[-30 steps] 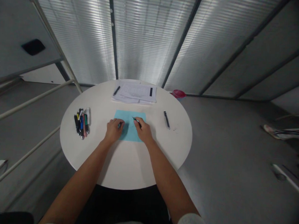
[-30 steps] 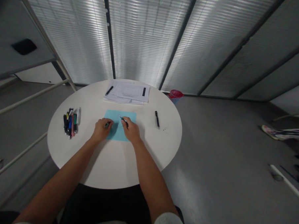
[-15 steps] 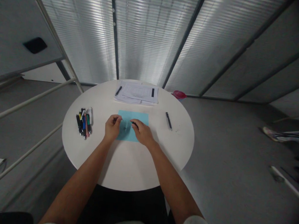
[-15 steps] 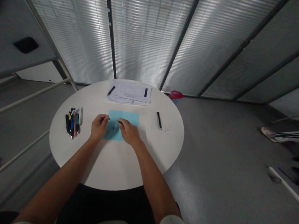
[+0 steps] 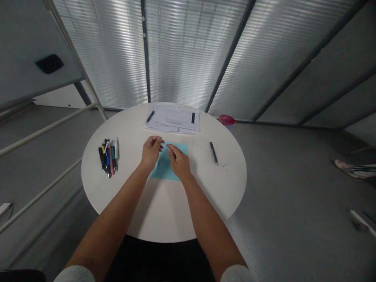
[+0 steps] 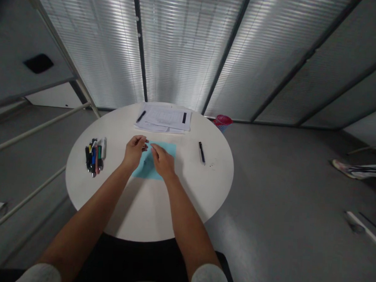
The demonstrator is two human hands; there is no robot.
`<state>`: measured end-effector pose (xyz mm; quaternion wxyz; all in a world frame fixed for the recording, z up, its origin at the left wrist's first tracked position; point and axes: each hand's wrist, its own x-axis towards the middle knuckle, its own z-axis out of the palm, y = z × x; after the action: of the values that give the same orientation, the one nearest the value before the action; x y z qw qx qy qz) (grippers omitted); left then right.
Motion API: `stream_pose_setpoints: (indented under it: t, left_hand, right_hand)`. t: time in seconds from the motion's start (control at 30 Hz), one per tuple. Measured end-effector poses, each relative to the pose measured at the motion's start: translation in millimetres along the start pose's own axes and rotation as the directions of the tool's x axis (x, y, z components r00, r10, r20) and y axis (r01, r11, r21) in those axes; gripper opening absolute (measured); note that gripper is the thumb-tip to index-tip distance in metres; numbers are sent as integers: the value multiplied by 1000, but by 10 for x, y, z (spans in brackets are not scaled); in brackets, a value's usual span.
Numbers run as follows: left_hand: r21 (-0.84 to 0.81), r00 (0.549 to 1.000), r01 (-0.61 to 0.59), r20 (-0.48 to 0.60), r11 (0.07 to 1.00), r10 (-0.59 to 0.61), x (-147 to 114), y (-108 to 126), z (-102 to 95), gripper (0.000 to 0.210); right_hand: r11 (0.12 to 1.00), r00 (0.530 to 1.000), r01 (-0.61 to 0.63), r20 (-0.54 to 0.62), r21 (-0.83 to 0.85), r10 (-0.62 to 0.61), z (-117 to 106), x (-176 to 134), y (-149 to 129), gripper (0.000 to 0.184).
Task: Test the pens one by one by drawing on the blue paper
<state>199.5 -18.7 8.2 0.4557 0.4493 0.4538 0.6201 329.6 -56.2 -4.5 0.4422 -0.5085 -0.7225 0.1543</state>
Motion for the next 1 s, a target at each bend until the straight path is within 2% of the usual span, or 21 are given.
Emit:
stream_pose_setpoints:
  t: [0.13,0.23,0.33,0.47,0.77,1.0]
  left_hand:
    - [-4,999,-53,-1,999,53,-110,-51,-10,23]
    - [20,995,-99,10,995,98,-136,-56,-82,22]
    - [6,996,-89,8,996,89,-102,-48,-125,21]
    - [-22,996,-56,62,998,57,-92,-49,-122,21]
    - [-80,996,19,84,997,-12,-125,-75,-95,23]
    - [-88,995,14,97,996,-5,-126,-89,-88,24]
  right_hand:
    - [994,997,22,78,-103,-14,61,-51,48,38]
    - [992,996,33,92,-122,-22,75,-46,39,36]
    - [994,994,49,101,-102,-39,78,-37,15,36]
    - [995,994,45,106,-89,-35,76,-36,-13,35]
    - [997,999,9,53,-78,-5,120,-33,59,34]
    - [995,1000,2,1,-103,-2,140,-33,79,34]
